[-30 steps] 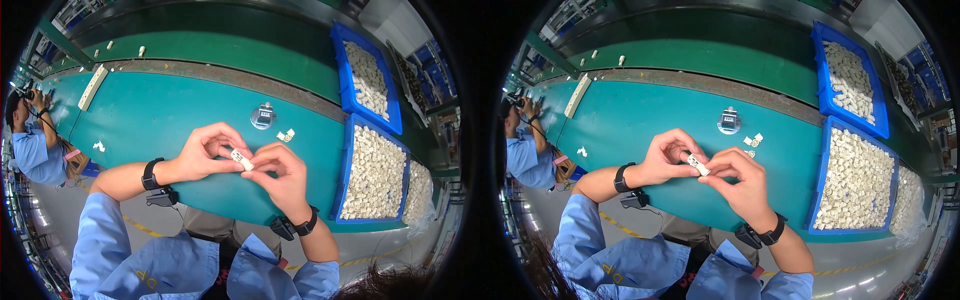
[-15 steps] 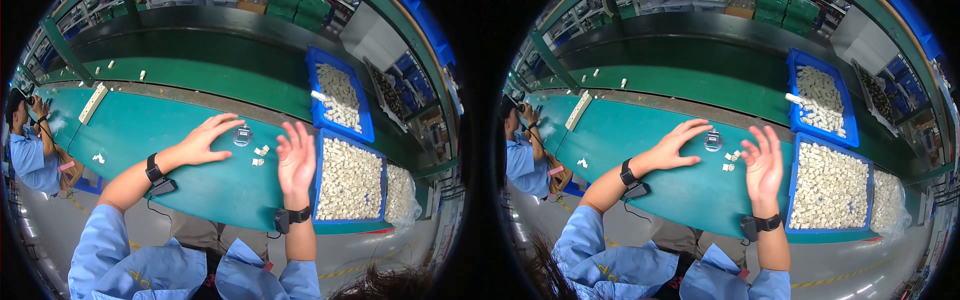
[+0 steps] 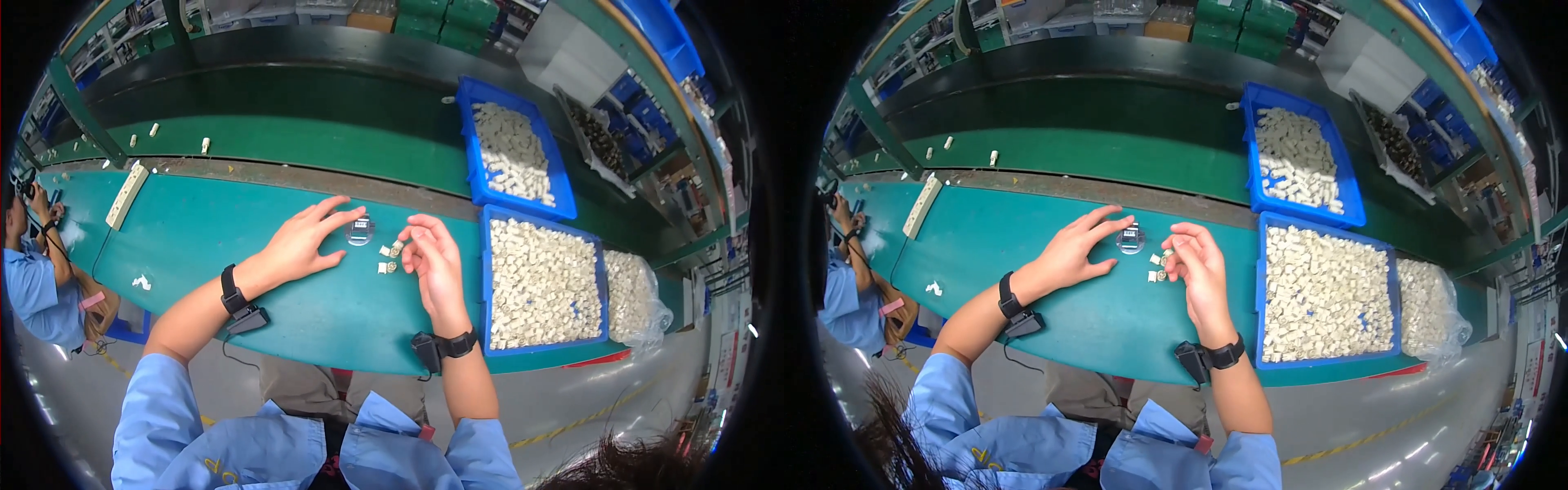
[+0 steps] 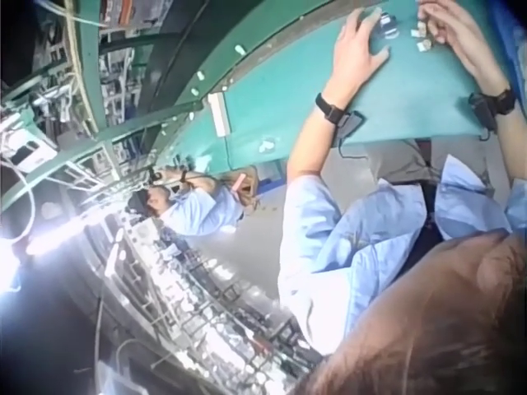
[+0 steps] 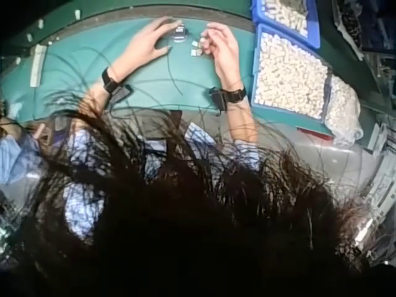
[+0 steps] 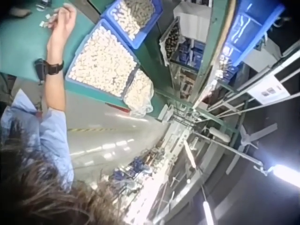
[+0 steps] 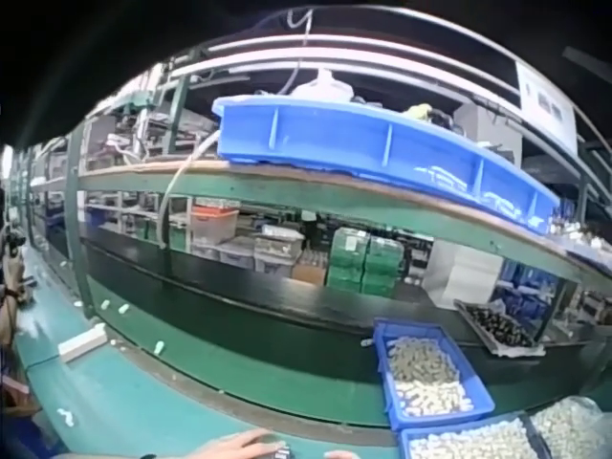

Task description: The person picks up a white plastic housing and a cap from the table, fits them together by hand, and sets the assembly down, repeating this process multiple times.

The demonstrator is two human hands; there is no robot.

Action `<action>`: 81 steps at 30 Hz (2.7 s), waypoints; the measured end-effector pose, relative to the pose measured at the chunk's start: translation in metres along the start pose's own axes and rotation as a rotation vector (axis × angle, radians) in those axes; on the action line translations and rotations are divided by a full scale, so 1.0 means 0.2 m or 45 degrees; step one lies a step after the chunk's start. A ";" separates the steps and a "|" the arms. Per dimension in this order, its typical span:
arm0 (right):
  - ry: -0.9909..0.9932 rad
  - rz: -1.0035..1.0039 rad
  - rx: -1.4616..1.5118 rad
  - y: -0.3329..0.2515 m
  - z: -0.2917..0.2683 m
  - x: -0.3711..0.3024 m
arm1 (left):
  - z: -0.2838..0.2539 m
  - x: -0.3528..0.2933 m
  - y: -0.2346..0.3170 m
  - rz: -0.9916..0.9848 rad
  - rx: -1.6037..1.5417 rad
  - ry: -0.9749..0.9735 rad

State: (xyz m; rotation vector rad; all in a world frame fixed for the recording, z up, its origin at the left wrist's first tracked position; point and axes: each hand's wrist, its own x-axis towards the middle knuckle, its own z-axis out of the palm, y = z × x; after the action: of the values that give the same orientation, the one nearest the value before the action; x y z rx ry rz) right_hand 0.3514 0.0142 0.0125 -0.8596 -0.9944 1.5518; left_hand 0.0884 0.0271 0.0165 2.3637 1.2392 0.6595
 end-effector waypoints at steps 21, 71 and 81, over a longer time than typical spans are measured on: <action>-0.014 -0.220 -2.717 0.22 -0.28 2.50 | 0.00 -0.30 -0.53 -0.146 -0.366 0.136; -0.267 0.085 -0.335 0.09 0.26 -0.01 | 0.05 -0.31 -0.14 0.046 -1.050 0.200; -0.378 0.053 -0.213 0.16 0.30 0.03 | 0.03 -0.30 -0.19 0.004 -0.913 0.172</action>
State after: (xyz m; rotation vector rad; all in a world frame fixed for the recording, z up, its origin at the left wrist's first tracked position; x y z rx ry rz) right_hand 0.2843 0.0067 0.0075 -0.7814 -1.3427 1.6814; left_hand 0.0366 -0.0044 -0.0226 1.7435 0.8462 1.0666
